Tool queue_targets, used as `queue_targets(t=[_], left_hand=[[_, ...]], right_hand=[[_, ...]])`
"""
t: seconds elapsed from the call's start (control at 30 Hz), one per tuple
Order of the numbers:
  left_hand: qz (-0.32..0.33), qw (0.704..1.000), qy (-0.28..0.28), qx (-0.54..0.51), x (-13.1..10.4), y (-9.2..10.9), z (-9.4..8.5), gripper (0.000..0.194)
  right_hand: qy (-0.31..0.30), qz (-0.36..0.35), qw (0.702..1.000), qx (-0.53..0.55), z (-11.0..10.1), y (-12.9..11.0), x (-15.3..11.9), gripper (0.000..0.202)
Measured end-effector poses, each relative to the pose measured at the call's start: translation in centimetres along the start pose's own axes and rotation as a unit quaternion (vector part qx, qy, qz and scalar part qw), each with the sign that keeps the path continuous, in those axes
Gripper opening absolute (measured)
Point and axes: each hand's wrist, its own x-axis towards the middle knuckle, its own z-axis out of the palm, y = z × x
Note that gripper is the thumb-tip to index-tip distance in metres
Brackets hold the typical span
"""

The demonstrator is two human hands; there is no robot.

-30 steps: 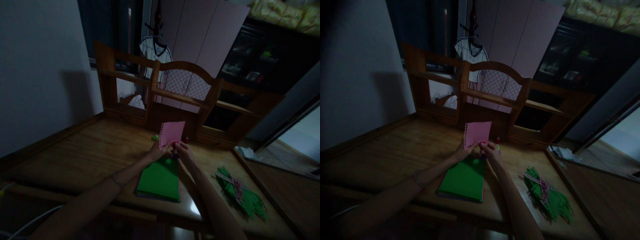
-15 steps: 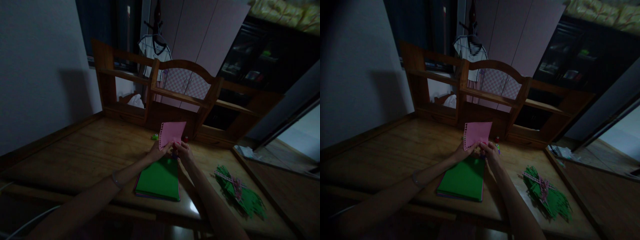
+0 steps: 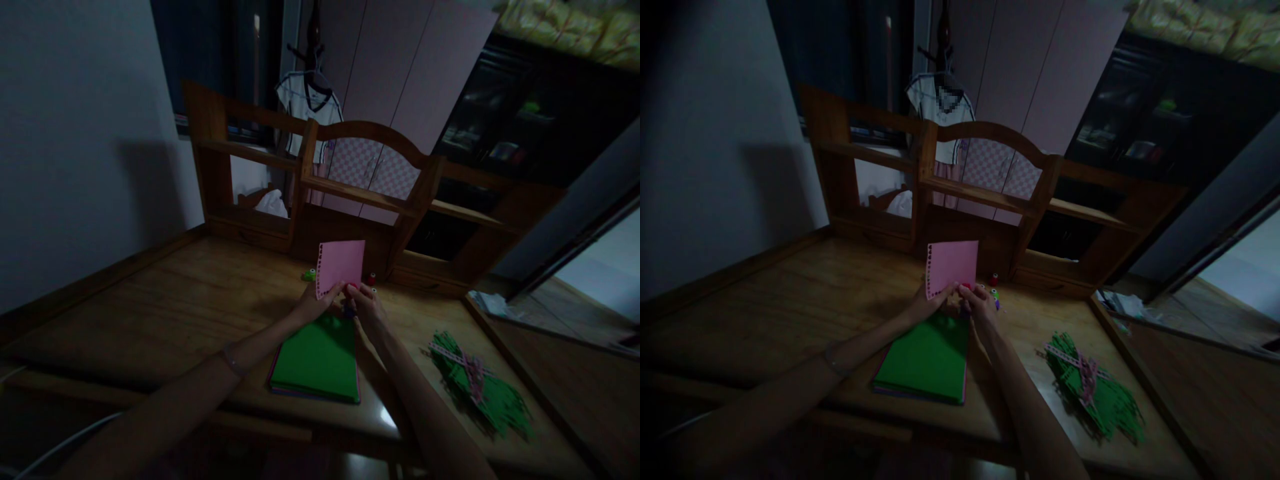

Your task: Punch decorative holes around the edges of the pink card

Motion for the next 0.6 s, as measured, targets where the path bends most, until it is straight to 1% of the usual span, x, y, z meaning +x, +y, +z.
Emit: queue_targets(t=[0.13, 0.27, 0.4, 0.6], left_hand=[[-0.003, 1.0, 0.027, 0.002, 0.1, 0.1, -0.2, 0.028], [-0.018, 0.999, 0.028, 0.008, -0.1, 0.8, -0.4, 0.027], [-0.022, 0.999, 0.035, 0.013, -0.2, 1.2, -0.4, 0.029], [-0.028, 0.999, 0.03, 0.018, -0.2, 1.1, -0.4, 0.029]], right_hand=[[-0.024, 0.004, 1.0, -0.003, 0.0, -0.2, 0.0, 0.026], [-0.013, 0.011, 1.0, -0.024, -0.4, -0.2, 0.0, 0.028], [-0.011, 0.014, 1.0, -0.018, -0.5, -0.2, 0.0, 0.03], [-0.024, 0.006, 1.0, -0.003, -0.1, -0.7, -0.4, 0.027]])
